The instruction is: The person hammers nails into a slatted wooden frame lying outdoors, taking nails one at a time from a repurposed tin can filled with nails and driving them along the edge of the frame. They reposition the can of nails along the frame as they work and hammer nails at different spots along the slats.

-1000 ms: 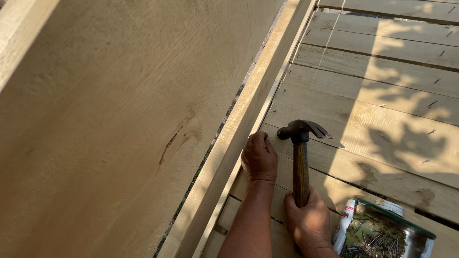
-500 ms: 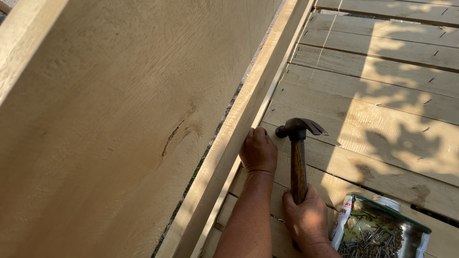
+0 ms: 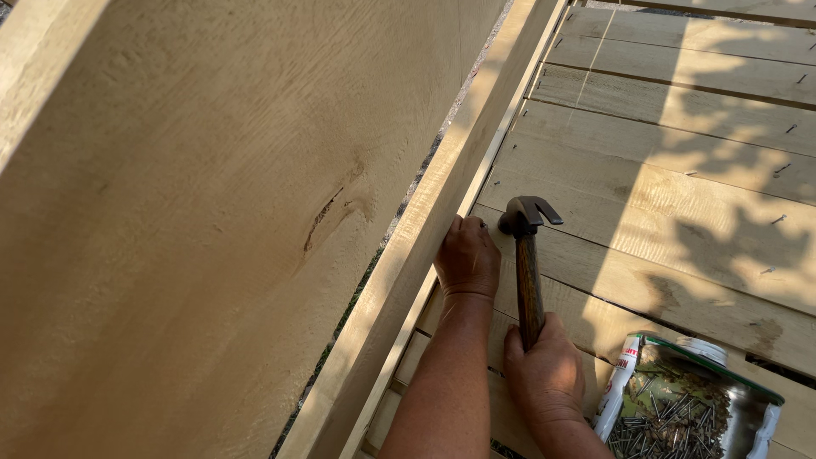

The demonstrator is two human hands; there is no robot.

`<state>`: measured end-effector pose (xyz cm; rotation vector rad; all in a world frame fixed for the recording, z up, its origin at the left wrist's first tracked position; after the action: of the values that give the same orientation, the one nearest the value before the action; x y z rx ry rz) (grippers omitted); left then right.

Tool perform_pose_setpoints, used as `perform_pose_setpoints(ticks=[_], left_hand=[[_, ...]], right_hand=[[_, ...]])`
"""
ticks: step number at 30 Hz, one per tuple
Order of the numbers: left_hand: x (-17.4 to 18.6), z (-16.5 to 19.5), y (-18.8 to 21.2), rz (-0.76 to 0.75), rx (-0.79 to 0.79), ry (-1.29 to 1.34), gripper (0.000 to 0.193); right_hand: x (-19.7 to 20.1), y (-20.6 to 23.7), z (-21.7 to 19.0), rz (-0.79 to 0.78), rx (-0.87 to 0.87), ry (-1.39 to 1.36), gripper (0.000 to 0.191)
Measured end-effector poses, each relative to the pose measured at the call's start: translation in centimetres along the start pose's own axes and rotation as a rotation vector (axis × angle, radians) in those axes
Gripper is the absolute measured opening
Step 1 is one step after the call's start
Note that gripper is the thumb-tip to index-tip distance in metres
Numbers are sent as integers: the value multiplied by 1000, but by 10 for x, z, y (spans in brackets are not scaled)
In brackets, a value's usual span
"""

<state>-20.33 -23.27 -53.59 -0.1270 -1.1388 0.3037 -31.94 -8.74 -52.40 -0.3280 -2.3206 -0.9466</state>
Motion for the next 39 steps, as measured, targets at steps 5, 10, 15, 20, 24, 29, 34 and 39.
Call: perform_pose_setpoints(ticks=[5, 10, 15, 20, 24, 29, 34, 39], left_hand=[[4, 3, 0, 25, -9, -14, 10], [2, 1, 0, -11, 27, 2, 12], [-3, -2, 0, -13, 32, 12, 15], [2, -1, 4, 60, -20, 16, 13], [-1, 0, 4, 2, -8, 9, 15], [-4, -1, 0, 0, 13, -27, 15], [-7, -3, 1, -13, 34, -16, 14], [-4, 0, -2, 20, 5, -62, 14]], right_hand=[[-2, 3, -2, 0, -19, 53, 32], [-2, 6, -12, -23, 64, 54, 32], [18, -3, -26, -50, 143, 145, 31], [33, -14, -31, -68, 219, 167, 31], [36, -18, -34, -46, 287, 135, 31], [29, -21, -24, -91, 210, 147, 31], [28, -27, -22, -160, 214, 41, 32], [31, -25, -9, -246, 54, -455, 32]])
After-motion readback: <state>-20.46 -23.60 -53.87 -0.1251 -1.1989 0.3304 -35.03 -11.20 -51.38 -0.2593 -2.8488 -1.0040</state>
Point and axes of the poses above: each hand's wrist, its own y-axis away from the middle knuckle, its own x-axis out of the back of the hand, z = x × y, the point moved 6 cm from there along -y, towards the middle knuckle, and after that the axes turned 8 degrees about -y, right-handed, at the moved point
